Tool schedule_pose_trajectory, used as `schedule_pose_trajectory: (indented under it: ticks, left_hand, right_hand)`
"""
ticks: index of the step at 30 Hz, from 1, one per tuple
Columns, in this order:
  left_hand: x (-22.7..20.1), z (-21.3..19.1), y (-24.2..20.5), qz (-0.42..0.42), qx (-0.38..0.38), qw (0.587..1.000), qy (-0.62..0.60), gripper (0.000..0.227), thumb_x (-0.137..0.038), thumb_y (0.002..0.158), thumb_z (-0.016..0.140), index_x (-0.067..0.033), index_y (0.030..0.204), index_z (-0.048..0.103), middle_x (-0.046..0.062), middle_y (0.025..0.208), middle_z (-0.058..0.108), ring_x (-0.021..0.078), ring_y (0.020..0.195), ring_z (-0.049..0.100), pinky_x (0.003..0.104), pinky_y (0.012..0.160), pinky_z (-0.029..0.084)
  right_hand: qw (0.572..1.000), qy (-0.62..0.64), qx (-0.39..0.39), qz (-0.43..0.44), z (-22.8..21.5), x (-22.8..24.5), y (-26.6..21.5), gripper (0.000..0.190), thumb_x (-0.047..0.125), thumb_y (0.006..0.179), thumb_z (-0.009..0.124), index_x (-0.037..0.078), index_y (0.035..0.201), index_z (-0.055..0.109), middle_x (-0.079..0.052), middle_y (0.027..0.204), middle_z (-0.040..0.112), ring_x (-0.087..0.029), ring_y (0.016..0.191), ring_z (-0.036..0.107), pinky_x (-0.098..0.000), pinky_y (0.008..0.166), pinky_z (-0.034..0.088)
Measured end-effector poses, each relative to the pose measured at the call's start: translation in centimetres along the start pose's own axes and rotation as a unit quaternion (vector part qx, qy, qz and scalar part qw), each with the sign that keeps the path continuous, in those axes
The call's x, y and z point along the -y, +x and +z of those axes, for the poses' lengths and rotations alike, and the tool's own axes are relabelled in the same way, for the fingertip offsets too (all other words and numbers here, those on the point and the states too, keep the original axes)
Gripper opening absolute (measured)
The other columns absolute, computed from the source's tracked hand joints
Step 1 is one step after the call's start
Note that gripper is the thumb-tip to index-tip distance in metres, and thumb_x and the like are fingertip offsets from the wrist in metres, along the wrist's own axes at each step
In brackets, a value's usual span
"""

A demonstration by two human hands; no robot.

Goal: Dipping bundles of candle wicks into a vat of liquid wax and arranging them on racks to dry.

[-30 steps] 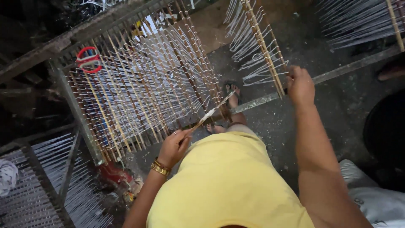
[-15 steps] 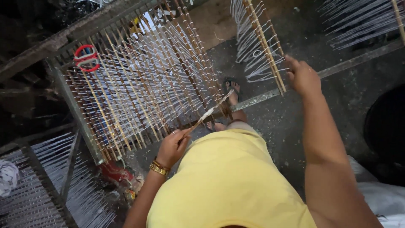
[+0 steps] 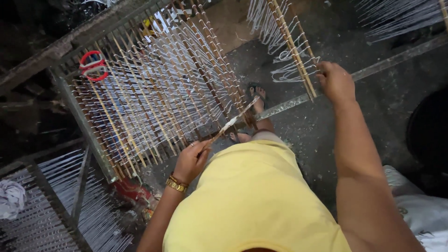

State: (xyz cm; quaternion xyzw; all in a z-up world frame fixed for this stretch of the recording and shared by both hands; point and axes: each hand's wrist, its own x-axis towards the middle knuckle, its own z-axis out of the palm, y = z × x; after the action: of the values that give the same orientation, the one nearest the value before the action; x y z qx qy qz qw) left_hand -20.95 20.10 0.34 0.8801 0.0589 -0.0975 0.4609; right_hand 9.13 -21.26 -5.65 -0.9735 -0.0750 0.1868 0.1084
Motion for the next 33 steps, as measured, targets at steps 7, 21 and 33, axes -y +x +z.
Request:
schedule_pose_trajectory:
  ticks: [7,21,33]
  left_hand:
    - [0.6,0.0,-0.4,0.004,-0.002,1.000,0.018,0.033,-0.017,0.094,0.065,-0.0137,0.126,0.073,0.014,0.093,0.073,0.0391,0.086,0.072,0.047,0.069,0.059]
    - [0.4,0.1,-0.6,0.001,-0.012,1.000,0.004,0.032,-0.015,0.095,0.065,-0.0127,0.125,0.074,0.014,0.091,0.074,0.0383,0.083,0.072,0.045,0.068,0.059]
    - [1.0,-0.1,-0.8,0.015,-0.014,1.000,0.019,0.031,-0.019,0.095,0.066,-0.0151,0.124,0.074,0.013,0.091,0.074,0.0383,0.086,0.072,0.046,0.070,0.059]
  right_hand:
    - [0.992,-0.077,-0.097,-0.013,3.0,-2.0,-0.2,0.021,0.031,0.106,0.073,0.012,0.115,0.074,-0.007,0.110,0.064,-0.027,0.104,0.065,-0.0408,0.087,0.054]
    - [0.999,-0.002,-0.051,-0.007,0.9,4.2,-3.6,0.039,0.014,0.107,0.061,0.016,0.145,0.053,-0.017,0.112,0.067,-0.038,0.108,0.067,-0.0503,0.090,0.056]
    - [0.996,-0.058,-0.069,0.012,2.3,2.4,-2.0,0.037,0.017,0.106,0.065,0.022,0.143,0.060,-0.013,0.109,0.072,-0.034,0.101,0.072,-0.0472,0.083,0.058]
